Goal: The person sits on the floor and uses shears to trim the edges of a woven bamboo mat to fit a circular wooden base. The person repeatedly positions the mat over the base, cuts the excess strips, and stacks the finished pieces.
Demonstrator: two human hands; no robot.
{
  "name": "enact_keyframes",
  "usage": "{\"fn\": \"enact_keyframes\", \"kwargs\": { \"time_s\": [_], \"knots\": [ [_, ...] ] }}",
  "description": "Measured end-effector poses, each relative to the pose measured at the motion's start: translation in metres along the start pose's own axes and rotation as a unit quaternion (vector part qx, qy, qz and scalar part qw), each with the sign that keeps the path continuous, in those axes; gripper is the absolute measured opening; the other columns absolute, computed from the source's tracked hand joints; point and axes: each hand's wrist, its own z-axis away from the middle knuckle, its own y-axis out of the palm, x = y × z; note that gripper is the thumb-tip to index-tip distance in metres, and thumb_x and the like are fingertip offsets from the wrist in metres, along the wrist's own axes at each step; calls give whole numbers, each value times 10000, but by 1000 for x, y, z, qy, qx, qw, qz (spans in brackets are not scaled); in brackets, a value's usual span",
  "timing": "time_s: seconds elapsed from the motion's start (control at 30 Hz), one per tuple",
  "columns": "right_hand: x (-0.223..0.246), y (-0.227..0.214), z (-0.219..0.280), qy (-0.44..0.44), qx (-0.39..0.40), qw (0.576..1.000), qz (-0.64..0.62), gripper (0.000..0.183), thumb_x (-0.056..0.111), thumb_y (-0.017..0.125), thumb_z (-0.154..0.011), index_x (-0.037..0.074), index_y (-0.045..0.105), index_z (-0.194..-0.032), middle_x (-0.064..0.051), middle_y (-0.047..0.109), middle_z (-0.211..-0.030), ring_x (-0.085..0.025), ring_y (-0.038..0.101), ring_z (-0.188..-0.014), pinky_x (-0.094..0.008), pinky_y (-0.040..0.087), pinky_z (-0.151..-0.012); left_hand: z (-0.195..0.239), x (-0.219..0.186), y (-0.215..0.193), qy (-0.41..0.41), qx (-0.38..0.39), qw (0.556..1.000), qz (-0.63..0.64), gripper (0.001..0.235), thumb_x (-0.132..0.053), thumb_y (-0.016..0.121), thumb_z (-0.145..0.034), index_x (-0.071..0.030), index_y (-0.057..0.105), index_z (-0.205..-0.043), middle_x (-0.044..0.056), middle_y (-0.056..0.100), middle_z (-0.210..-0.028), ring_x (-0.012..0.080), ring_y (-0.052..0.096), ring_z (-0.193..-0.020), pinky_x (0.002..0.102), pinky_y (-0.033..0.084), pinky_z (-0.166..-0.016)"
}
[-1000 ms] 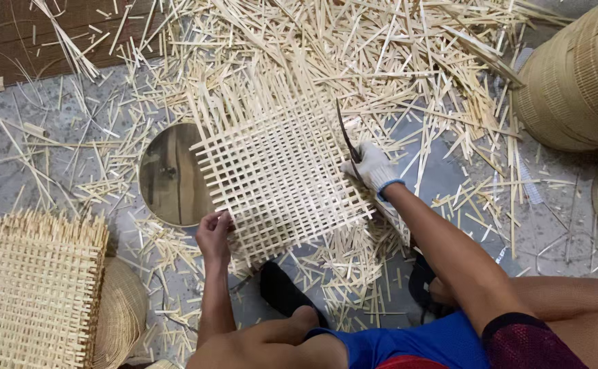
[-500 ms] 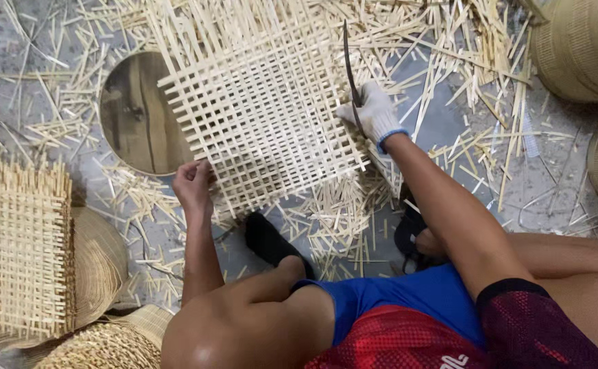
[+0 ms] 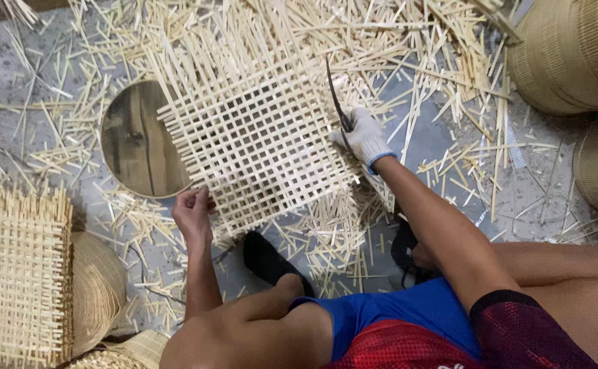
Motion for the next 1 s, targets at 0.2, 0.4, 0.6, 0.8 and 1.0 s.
{"fn": "enact_keyframes", "kwargs": {
  "time_s": [0.2, 0.4, 0.6, 0.8, 1.0],
  "knots": [
    [4, -2, 3, -8, -18, 999, 26, 533, 353, 946, -708, 2, 623, -945, -127, 694, -783, -224, 646, -686, -369, 516, -622, -4, 7, 0, -1, 1, 1000, -5, 184, -124, 751, -958, 12, 646, -1024, 86, 709, -837, 148, 685, -669, 289, 570, -580],
    [11, -17, 13, 106, -27, 981, -160, 512, 338, 886, -734, 13, 589, -996, -98, 698, -787, -226, 626, -621, -391, 517, -550, -6, 18, -5, -3, -13, 999, -41, 185, -123, 750, -958, 16, 648, -1026, 90, 720, -852, 152, 694, -687, 301, 583, -596],
    [-12, -8, -3, -25, 63, 995, -70, 335, 336, 828, -910, 22, 722, -955, -8, 668, -734, -124, 588, -655, -297, 464, -561, -11, 35, -12, 47, -6, 997, -67, 187, -164, 733, -965, 1, 677, -1033, 78, 720, -841, 123, 691, -706, 277, 578, -629],
    [-33, 2, -4, 1, 71, 982, -175, 290, 226, 847, -872, 33, 658, -975, 16, 632, -750, -92, 561, -628, -283, 445, -541, -5, 24, 8, 60, -18, 993, -99, 240, -194, 746, -945, 32, 697, -1008, 93, 738, -806, 131, 682, -681, 278, 561, -606],
    [-25, 8, -6, 78, 78, 971, -211, 253, 163, 826, -868, 62, 624, -983, 12, 621, -732, -123, 567, -601, -295, 438, -514, -16, 47, -37, 53, -113, 987, -99, 321, -266, 713, -1016, 38, 641, -1090, 73, 689, -854, 156, 664, -744, 296, 572, -631]
  ]
}}
